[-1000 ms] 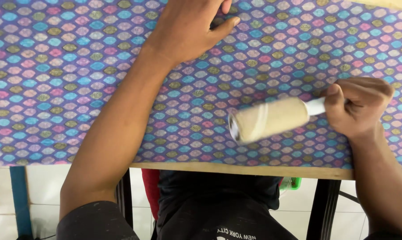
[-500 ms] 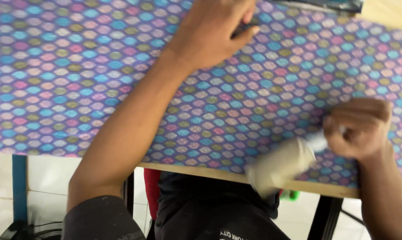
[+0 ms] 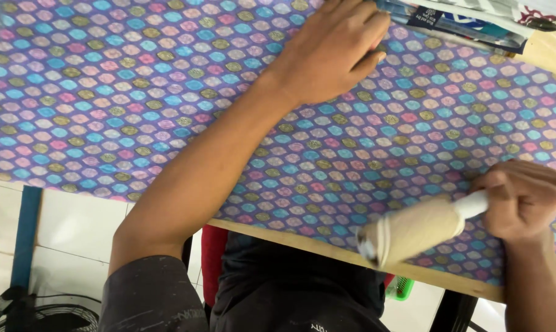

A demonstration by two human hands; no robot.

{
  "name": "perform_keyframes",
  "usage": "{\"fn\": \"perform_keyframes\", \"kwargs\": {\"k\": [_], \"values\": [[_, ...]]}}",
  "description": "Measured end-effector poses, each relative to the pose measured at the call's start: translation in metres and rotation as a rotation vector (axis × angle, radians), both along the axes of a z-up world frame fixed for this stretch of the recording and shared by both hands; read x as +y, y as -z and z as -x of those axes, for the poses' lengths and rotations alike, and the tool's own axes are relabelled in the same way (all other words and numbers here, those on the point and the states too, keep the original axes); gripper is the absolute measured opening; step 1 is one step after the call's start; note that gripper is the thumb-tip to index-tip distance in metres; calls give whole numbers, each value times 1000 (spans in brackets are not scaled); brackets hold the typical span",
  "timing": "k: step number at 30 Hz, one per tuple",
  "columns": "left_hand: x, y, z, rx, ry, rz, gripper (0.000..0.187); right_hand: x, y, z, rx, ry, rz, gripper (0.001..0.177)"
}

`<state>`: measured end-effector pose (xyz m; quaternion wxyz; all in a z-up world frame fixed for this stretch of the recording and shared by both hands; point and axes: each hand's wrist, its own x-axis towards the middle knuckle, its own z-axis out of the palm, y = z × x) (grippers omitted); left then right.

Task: Using a lint roller to remove debris from a piece of patterned fabric and then folding it.

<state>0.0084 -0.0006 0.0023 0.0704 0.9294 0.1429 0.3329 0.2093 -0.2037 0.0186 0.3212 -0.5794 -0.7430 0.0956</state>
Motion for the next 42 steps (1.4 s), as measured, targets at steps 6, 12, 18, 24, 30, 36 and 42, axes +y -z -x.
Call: {"fn": "perform_keyframes", "kwargs": {"k": [6,12,18,24,30,36,42], "values": [[-6,1,-4,160,-172,-328,19,-17,17,-16,680,390,277,41],[-13,-8,-1,66,-189,-524,14,-9,52,-45,1012,133,284,31],[-68,-54,1,-243,-175,87,21,-18,-18,30,913,210,268,26],[-166,-106,58,196,270,1210,50,-87,3,86,-222,330,353,13],[-201,-68,88,-178,99,1377,22,-71,-37,145,273,22,580,23],[-187,-50,125,158,-445,773,25,-49,-22,100,-122,144,243,24],[-181,-33,129,550,-693,288,24,-41,-3,88,-294,366,67,15]]}}
